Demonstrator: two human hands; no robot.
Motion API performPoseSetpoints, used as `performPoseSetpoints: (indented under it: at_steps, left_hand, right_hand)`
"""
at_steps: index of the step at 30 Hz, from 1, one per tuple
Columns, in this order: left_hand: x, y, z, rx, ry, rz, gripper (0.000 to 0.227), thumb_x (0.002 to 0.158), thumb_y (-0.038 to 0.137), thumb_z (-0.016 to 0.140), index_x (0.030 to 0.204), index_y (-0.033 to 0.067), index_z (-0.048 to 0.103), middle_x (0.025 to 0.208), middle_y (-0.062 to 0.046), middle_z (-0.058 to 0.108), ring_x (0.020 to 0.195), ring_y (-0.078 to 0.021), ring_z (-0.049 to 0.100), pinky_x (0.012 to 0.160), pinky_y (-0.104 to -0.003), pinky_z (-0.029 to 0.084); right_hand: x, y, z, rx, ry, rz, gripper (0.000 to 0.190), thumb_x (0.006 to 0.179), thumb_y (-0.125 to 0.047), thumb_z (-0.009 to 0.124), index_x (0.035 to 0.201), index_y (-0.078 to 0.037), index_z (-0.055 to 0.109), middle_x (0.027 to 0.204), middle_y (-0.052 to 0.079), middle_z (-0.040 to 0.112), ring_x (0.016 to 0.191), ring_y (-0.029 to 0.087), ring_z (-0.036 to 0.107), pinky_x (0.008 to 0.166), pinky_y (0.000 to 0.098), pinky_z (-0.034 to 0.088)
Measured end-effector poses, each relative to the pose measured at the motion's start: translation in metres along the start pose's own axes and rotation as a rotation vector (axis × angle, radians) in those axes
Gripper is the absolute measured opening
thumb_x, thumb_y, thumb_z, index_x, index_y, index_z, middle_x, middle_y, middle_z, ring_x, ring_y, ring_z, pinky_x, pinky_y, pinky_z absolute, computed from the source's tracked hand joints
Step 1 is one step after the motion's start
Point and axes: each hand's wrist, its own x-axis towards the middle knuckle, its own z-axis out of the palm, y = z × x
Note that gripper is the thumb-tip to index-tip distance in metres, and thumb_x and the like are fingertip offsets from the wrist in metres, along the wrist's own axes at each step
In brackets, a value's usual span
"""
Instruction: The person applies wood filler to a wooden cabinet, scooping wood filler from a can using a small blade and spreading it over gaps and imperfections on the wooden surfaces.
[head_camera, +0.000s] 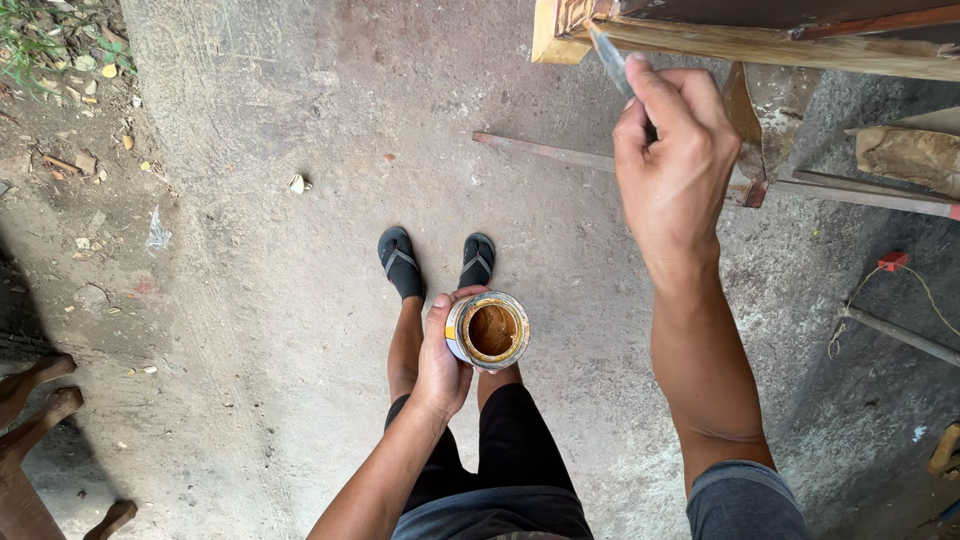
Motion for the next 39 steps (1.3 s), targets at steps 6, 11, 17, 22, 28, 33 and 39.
performPoseSetpoints:
  at_steps: [6,11,17,22,28,33,39]
  left_hand:
    - [0.001,0.003,0.003,-0.001,0.044,-0.016,0.066,0.103,0.058,0.033,0.128,0.0021,0.057,0.096,-0.011,0.07,0.067,-0.0142,0.067,0.045,-0.026,0.049]
    - [0.006,-0.003,0.003,-0.023,0.031,-0.009,0.066,0.104,0.059,0.033,0.127,0.0019,0.057,0.095,-0.011,0.07,0.065,-0.014,0.066,0.045,-0.025,0.048]
    - [0.011,-0.016,0.01,-0.037,0.015,-0.015,0.065,0.105,0.058,0.033,0.128,0.0012,0.057,0.095,-0.011,0.07,0.065,-0.0128,0.064,0.045,-0.024,0.047]
    - [0.015,-0.022,0.017,-0.023,0.041,-0.024,0.065,0.104,0.057,0.033,0.127,0.001,0.058,0.096,-0.011,0.07,0.068,-0.0129,0.067,0.046,-0.024,0.049]
    - [0.017,-0.026,0.02,0.008,0.05,0.002,0.066,0.105,0.059,0.033,0.127,0.0023,0.059,0.1,-0.011,0.071,0.075,-0.0137,0.069,0.049,-0.024,0.051]
    - [0.019,-0.027,0.021,0.001,0.091,0.015,0.065,0.103,0.058,0.034,0.126,0.0023,0.059,0.108,-0.013,0.071,0.095,-0.0185,0.072,0.074,-0.03,0.061]
    - [0.02,-0.033,0.024,-0.05,0.101,-0.002,0.065,0.102,0.057,0.035,0.127,0.0018,0.057,0.108,-0.012,0.071,0.094,-0.0165,0.073,0.074,-0.028,0.063]
  right_hand:
    - [-0.021,0.033,0.009,0.16,-0.053,-0.016,0.035,0.103,0.015,0.066,0.134,-0.001,0.069,0.119,0.016,0.066,0.095,0.021,0.074,0.077,0.0279,0.064]
    - [-0.029,0.073,0.018,-0.078,0.012,-0.309,0.047,0.091,0.016,0.072,0.134,-0.003,0.072,0.12,0.014,0.059,0.102,0.029,0.062,0.086,0.0396,0.053]
    - [-0.016,0.107,0.032,-0.172,0.097,-0.509,0.043,0.099,0.013,0.081,0.136,-0.007,0.072,0.117,0.009,0.063,0.102,0.026,0.061,0.087,0.0389,0.053]
    - [-0.001,0.114,0.036,-0.218,0.115,-0.574,0.044,0.1,0.011,0.081,0.138,-0.01,0.073,0.115,0.006,0.063,0.101,0.022,0.061,0.087,0.0383,0.053]
    - [-0.001,0.13,0.041,-0.243,0.127,-0.576,0.052,0.1,0.011,0.079,0.144,-0.015,0.072,0.118,0.007,0.059,0.104,0.022,0.061,0.089,0.0382,0.053]
    - [-0.009,0.128,0.034,-0.23,0.092,-0.569,0.059,0.096,0.014,0.077,0.148,-0.014,0.072,0.12,0.008,0.057,0.107,0.024,0.059,0.09,0.0399,0.051]
    - [-0.007,0.113,0.021,-0.168,0.077,-0.596,0.058,0.085,0.016,0.073,0.137,-0.009,0.07,0.121,0.01,0.055,0.108,0.028,0.056,0.091,0.0423,0.049]
